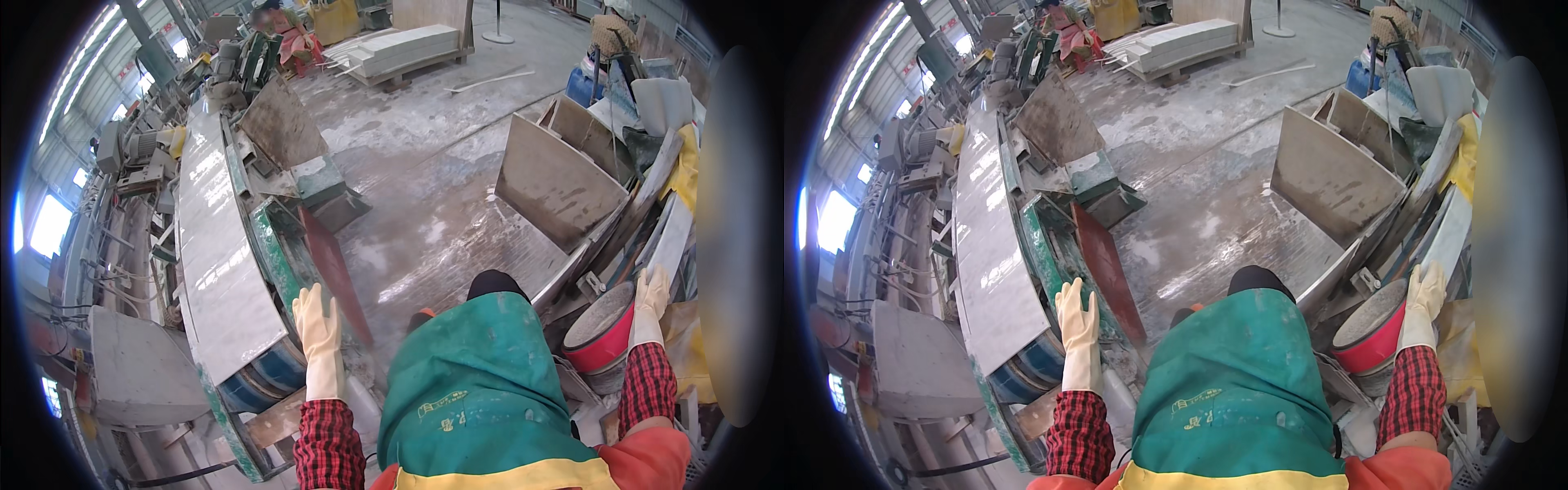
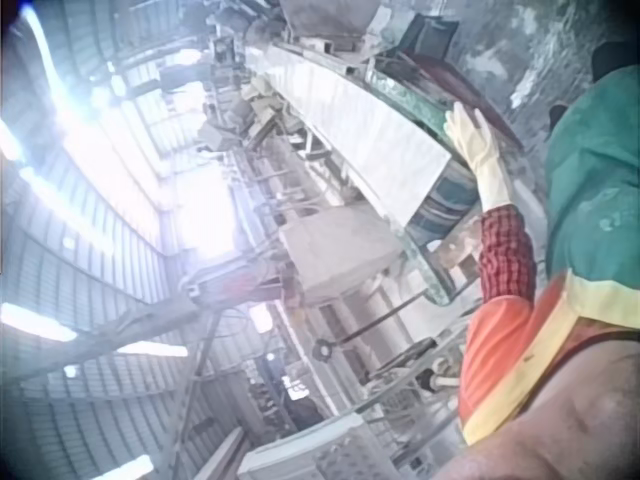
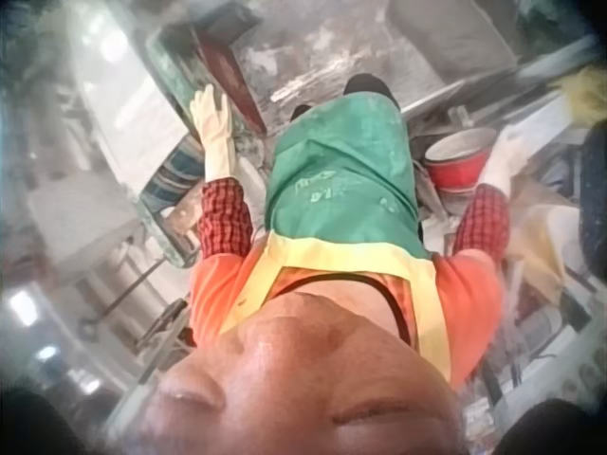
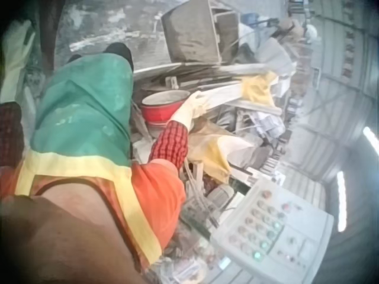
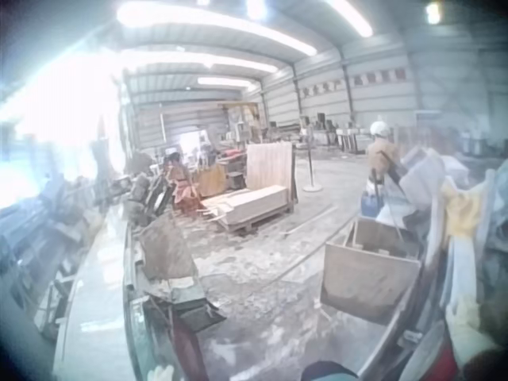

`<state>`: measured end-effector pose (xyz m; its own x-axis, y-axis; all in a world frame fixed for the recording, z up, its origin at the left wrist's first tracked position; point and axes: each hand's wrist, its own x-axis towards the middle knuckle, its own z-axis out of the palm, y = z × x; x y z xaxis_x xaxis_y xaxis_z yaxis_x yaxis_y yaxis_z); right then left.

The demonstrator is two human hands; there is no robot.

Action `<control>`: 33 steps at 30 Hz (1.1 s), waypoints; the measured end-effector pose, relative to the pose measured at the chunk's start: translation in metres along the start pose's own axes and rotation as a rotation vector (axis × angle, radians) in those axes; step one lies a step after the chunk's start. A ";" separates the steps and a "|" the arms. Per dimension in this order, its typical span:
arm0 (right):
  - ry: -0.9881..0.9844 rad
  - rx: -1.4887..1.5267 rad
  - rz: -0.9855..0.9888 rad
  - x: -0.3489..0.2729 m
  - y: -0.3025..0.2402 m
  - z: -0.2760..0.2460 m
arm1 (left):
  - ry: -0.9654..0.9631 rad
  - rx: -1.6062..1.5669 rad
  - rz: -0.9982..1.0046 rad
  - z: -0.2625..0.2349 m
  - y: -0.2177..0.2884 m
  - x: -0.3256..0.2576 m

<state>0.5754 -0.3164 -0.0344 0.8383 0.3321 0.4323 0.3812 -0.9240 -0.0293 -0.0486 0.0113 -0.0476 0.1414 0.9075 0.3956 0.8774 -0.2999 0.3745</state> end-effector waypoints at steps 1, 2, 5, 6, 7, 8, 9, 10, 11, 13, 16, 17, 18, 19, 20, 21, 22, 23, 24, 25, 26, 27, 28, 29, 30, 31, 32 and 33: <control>-0.047 -0.024 0.042 0.002 -0.003 -0.005 | -0.004 0.003 0.028 0.004 0.000 0.001; -0.093 -0.050 0.089 0.004 -0.007 -0.011 | -0.010 0.003 0.061 0.007 -0.002 0.004; -0.257 -0.011 0.288 0.004 -0.053 -0.064 | 0.024 -0.005 0.113 0.007 -0.006 0.000; -0.224 0.030 0.274 0.006 -0.048 -0.059 | -0.007 -0.028 0.095 0.004 -0.005 0.001; -0.233 0.046 0.270 0.006 -0.057 -0.067 | 0.025 -0.018 0.086 0.009 -0.015 -0.003; -0.134 0.046 0.236 0.006 -0.039 -0.050 | 0.003 -0.050 0.114 0.011 -0.012 0.000; -0.150 0.069 0.204 0.000 -0.045 -0.056 | -0.064 -0.057 0.041 0.006 -0.008 0.000; -0.026 0.057 0.170 -0.007 -0.028 -0.037 | -0.114 -0.067 0.010 0.007 -0.005 0.001; -0.093 0.093 0.155 -0.017 -0.043 -0.052 | -0.145 -0.065 -0.056 0.003 -0.005 -0.001; -0.041 0.132 0.089 -0.043 -0.042 -0.056 | -0.146 -0.080 -0.100 0.001 -0.001 -0.003; -0.078 0.178 0.022 -0.073 -0.041 -0.076 | -0.186 -0.089 -0.149 -0.001 0.005 -0.003; -0.060 0.165 -0.001 -0.075 -0.038 -0.074 | -0.195 -0.087 -0.154 -0.002 0.006 -0.003; -0.041 0.151 -0.021 -0.077 -0.036 -0.074 | -0.208 -0.075 -0.165 -0.007 0.010 -0.002; -0.024 0.137 -0.043 -0.077 -0.034 -0.075 | -0.208 -0.074 -0.158 -0.005 0.008 -0.003; -0.119 0.160 -0.027 -0.072 -0.032 -0.077 | -0.207 -0.073 -0.153 -0.002 0.004 -0.003; -0.134 0.156 -0.031 -0.065 -0.030 -0.072 | -0.201 -0.066 -0.149 -0.001 0.000 -0.003; -0.146 0.149 -0.033 -0.059 -0.027 -0.066 | -0.203 -0.066 -0.142 -0.001 0.000 -0.003; -0.158 0.141 -0.037 -0.052 -0.024 -0.062 | -0.204 -0.065 -0.136 -0.001 0.000 -0.003; -0.187 0.142 -0.030 -0.045 -0.023 -0.062 | -0.203 -0.066 -0.131 -0.001 0.000 -0.002; -0.159 0.127 -0.026 -0.041 -0.021 -0.057 | -0.212 -0.057 -0.136 0.000 0.001 -0.002; -0.131 0.111 -0.022 -0.037 -0.016 -0.048 | -0.221 -0.048 -0.142 0.001 0.003 -0.002; -0.105 0.100 -0.019 -0.032 -0.020 -0.048 | -0.228 -0.034 -0.149 0.000 0.002 -0.001; -0.134 0.082 -0.014 -0.026 -0.023 -0.050 | -0.228 -0.028 -0.153 0.000 0.003 0.000; -0.163 0.063 -0.008 -0.019 -0.024 -0.052 | -0.230 -0.021 -0.158 0.000 0.003 -0.001; -0.195 0.042 0.002 -0.014 -0.026 -0.055 | -0.234 -0.014 -0.158 0.001 0.003 -0.001; -0.165 0.033 0.005 -0.009 -0.024 -0.050 | -0.239 -0.004 -0.146 0.002 0.002 -0.001; -0.134 0.023 0.008 -0.004 -0.023 -0.045 | -0.243 0.005 -0.134 0.004 -0.001 0.000; -0.107 0.011 0.008 0.001 -0.024 -0.041 | -0.250 0.016 -0.125 0.003 0.000 0.001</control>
<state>0.5507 -0.3019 0.0038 0.8779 0.3437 0.3333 0.3783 -0.9247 -0.0429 -0.0471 0.0133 -0.0502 0.1389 0.9821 0.1270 0.9021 -0.1784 0.3930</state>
